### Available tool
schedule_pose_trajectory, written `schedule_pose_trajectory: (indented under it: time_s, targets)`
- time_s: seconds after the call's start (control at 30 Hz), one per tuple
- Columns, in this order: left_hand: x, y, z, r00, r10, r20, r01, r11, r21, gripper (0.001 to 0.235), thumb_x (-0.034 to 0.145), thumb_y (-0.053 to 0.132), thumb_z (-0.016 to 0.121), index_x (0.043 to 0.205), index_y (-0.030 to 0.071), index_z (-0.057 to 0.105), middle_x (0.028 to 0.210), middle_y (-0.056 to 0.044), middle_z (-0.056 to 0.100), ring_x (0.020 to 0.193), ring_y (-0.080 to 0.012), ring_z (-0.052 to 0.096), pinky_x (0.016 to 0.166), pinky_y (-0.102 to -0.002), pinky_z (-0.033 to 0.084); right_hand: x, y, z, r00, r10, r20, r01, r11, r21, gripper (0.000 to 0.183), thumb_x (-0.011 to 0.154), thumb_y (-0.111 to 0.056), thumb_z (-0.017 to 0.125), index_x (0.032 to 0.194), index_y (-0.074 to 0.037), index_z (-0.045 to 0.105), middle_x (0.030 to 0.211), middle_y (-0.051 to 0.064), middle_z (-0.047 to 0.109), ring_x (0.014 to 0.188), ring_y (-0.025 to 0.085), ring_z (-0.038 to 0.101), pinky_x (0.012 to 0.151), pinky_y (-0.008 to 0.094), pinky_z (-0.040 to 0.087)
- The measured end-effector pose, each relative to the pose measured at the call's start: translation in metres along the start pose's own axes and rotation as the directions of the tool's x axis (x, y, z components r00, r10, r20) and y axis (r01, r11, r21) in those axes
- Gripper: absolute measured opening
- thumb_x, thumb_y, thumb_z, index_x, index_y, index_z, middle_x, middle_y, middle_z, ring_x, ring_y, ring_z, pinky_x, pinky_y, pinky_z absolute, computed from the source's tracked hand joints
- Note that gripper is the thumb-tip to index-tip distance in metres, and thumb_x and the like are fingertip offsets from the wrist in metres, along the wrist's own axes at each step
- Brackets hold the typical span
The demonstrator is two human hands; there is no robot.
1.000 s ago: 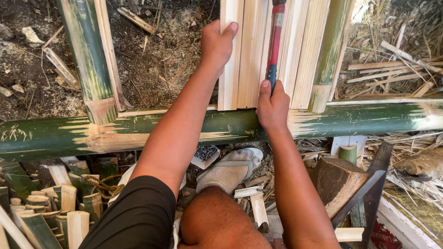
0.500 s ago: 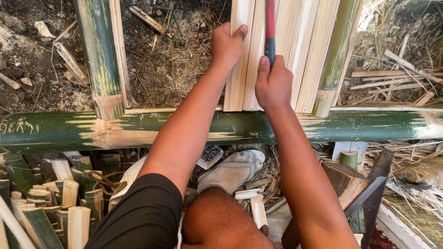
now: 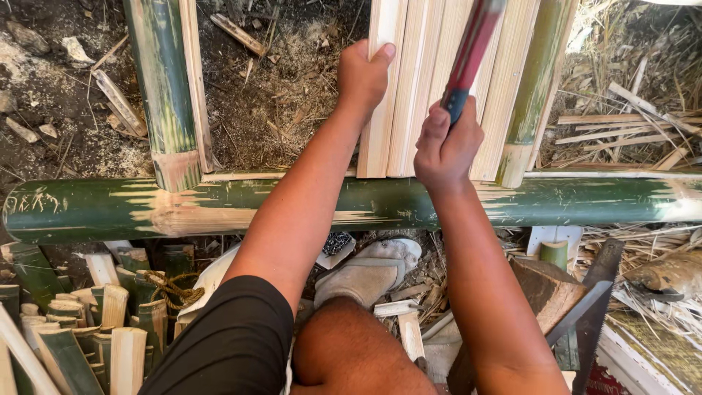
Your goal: The person splits bamboo strips using a knife and a wooden block, then places them into a bamboo frame and hammers them into place. The person repeats this process to fill the frame with bamboo slats.
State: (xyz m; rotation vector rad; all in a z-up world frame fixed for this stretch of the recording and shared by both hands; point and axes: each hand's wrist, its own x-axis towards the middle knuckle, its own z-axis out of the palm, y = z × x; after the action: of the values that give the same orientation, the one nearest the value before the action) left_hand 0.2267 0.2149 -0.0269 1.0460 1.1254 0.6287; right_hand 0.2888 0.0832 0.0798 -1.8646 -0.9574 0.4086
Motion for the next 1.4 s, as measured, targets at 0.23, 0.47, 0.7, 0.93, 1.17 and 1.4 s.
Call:
schedule_pose_trajectory:
  time_s: [0.23, 0.47, 0.7, 0.93, 1.17, 1.4]
  targets:
    - [0.003, 0.003, 0.009, 0.999, -0.032, -0.01, 0.032, 0.999, -0.018, 0.018, 0.094, 0.018, 0.067, 0.098, 0.002, 0.074, 0.086, -0.006, 0.078, 0.076, -0.0147, 0.073, 0.073, -0.033, 0.058, 0.008, -0.016, -0.004, 0.986, 0.139, 0.091, -0.098, 0.929, -0.357, 0.042, 0.112, -0.035, 0.049, 0.094, 0.003, 0.055, 0.066, 0.022, 0.059, 0.06, 0.044, 0.06, 0.058, 0.052, 0.046]
    - [-0.002, 0.003, 0.007, 1.0, -0.006, -0.018, 0.008, 0.998, 0.067, 0.024, 0.097, 0.021, 0.064, 0.102, -0.001, 0.073, 0.088, -0.012, 0.078, 0.076, -0.0182, 0.07, 0.073, -0.035, 0.056, 0.007, -0.022, -0.006, 0.979, 0.187, 0.08, -0.137, 0.899, -0.416, 0.046, 0.113, -0.039, 0.049, 0.092, 0.002, 0.059, 0.07, 0.02, 0.062, 0.066, 0.04, 0.062, 0.061, 0.051, 0.047]
    - [-0.07, 0.039, -0.029, 0.819, 0.571, 0.05, -0.419, 0.536, 0.733, 0.052, 0.102, 0.037, 0.058, 0.129, -0.006, 0.046, 0.107, -0.019, 0.066, 0.088, -0.03, 0.069, 0.074, -0.036, 0.056, -0.162, -0.026, -0.047, 0.861, 0.497, 0.106, -0.501, 0.866, 0.01, 0.043, 0.107, -0.044, 0.047, 0.092, -0.005, 0.057, 0.059, 0.0, 0.054, 0.047, 0.01, 0.053, 0.043, 0.028, 0.045]
    - [-0.261, -0.015, -0.129, 0.708, -0.175, 0.684, -0.536, 0.497, 0.682, 0.007, 0.087, 0.01, 0.061, 0.088, 0.006, 0.067, 0.081, -0.02, 0.068, 0.077, -0.0406, 0.07, 0.069, -0.052, 0.056, -0.299, -0.046, -0.067, 0.773, 0.619, 0.142, -0.619, 0.784, -0.046, 0.04, 0.106, -0.039, 0.045, 0.089, -0.005, 0.057, 0.054, 0.001, 0.054, 0.044, 0.011, 0.055, 0.044, 0.03, 0.045]
    - [-0.271, -0.083, -0.132, 0.699, -0.267, 0.663, -0.647, 0.159, 0.746, 0.015, 0.09, 0.012, 0.057, 0.102, 0.008, 0.066, 0.095, -0.016, 0.068, 0.08, -0.0327, 0.073, 0.065, -0.045, 0.06, -0.316, -0.045, -0.07, 0.778, 0.595, 0.205, -0.581, 0.804, -0.127, 0.038, 0.105, -0.037, 0.049, 0.086, -0.004, 0.055, 0.054, 0.006, 0.057, 0.044, 0.017, 0.058, 0.045, 0.034, 0.047]
    - [-0.277, -0.056, -0.146, 0.736, -0.141, 0.662, -0.598, 0.323, 0.734, 0.015, 0.087, 0.006, 0.057, 0.101, 0.003, 0.06, 0.093, -0.019, 0.067, 0.083, -0.0383, 0.071, 0.07, -0.048, 0.058, -0.323, -0.04, -0.077, 0.819, 0.536, 0.205, -0.492, 0.839, -0.231, 0.039, 0.106, -0.037, 0.049, 0.087, -0.003, 0.053, 0.057, 0.012, 0.056, 0.047, 0.026, 0.058, 0.05, 0.04, 0.046]
